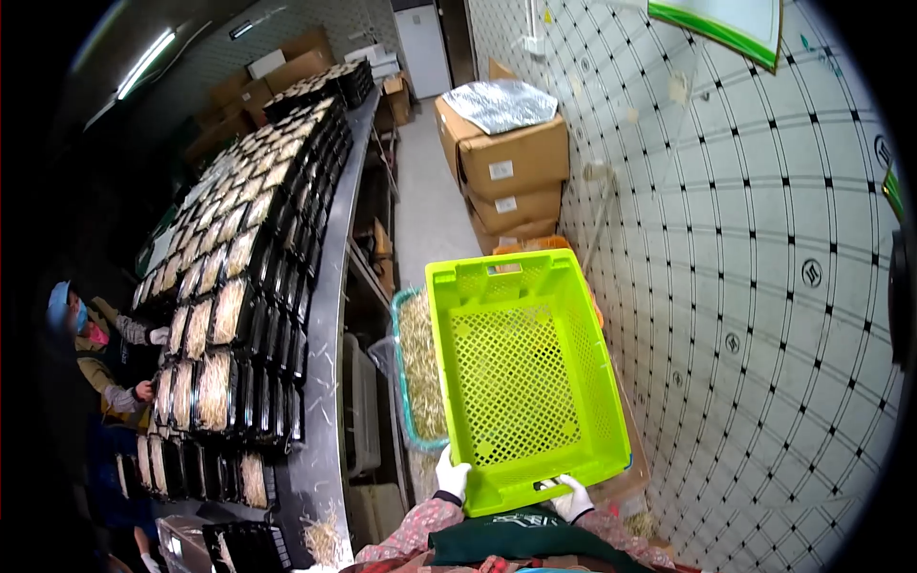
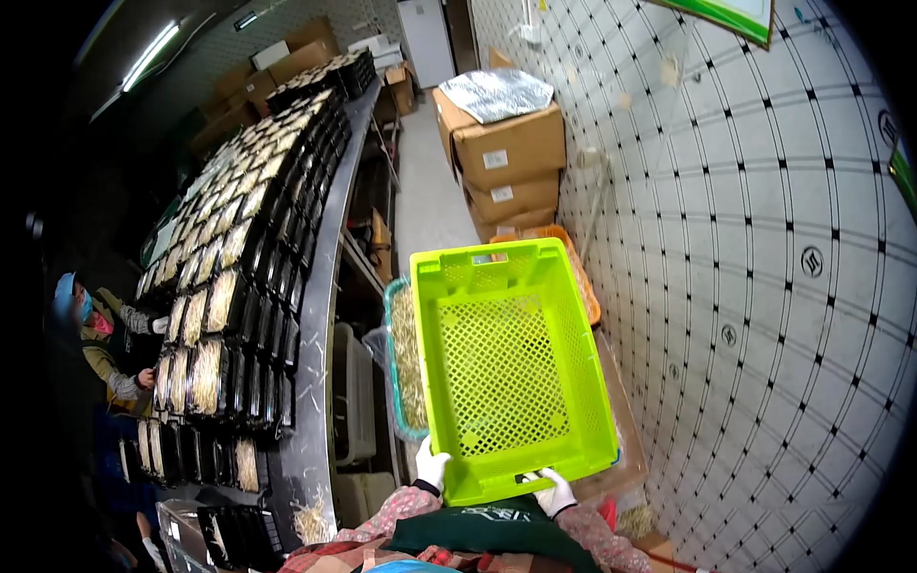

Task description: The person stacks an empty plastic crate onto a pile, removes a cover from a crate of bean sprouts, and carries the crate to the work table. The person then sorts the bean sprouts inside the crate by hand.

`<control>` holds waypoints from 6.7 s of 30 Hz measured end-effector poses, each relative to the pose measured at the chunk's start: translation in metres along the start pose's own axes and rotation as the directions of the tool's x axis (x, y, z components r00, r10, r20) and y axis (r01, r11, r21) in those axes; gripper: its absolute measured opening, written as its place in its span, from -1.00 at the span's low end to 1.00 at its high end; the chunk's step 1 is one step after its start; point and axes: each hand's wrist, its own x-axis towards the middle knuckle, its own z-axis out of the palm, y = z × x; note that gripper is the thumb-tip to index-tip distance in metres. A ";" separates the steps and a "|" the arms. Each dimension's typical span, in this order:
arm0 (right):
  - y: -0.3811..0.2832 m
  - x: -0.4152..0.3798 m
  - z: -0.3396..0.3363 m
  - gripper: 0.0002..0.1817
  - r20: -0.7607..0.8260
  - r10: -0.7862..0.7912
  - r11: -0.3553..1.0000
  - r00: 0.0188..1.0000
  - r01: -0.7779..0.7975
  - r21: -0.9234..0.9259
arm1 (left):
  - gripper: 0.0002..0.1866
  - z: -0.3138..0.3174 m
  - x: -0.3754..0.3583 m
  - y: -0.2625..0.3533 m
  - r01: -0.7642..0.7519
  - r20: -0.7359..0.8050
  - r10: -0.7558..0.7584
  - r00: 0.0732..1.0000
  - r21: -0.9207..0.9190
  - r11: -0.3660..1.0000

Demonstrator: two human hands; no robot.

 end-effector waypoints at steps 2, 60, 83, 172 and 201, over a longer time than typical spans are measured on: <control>-0.014 0.027 0.045 -0.51 0.011 -0.057 0.998 0.998 0.058 -0.035 | -0.31 0.008 0.031 0.035 -0.040 0.004 0.040 0.999 -0.022 0.999; 0.266 -0.325 -0.285 -0.49 -0.963 -0.270 0.948 0.026 -0.166 -0.270 | -0.63 0.125 0.015 -0.205 -0.986 0.739 -0.672 -0.059 0.062 0.155; 0.408 -0.329 -0.556 -0.28 -0.934 0.160 0.107 -0.320 0.946 -0.306 | -0.68 0.407 -0.390 -0.282 -0.985 0.423 -0.896 -0.132 0.046 0.167; 0.047 -1.353 -0.428 -0.74 0.573 -0.523 0.007 -0.631 -0.675 -0.738 | -0.68 0.481 -1.523 -0.172 0.438 -0.034 0.683 -0.730 -0.790 0.429; 0.851 -1.102 -0.839 -0.05 -0.453 0.827 0.380 -0.333 0.925 0.015 | -0.46 -0.046 -1.500 -0.470 -0.842 -0.262 -0.800 -0.540 0.151 0.519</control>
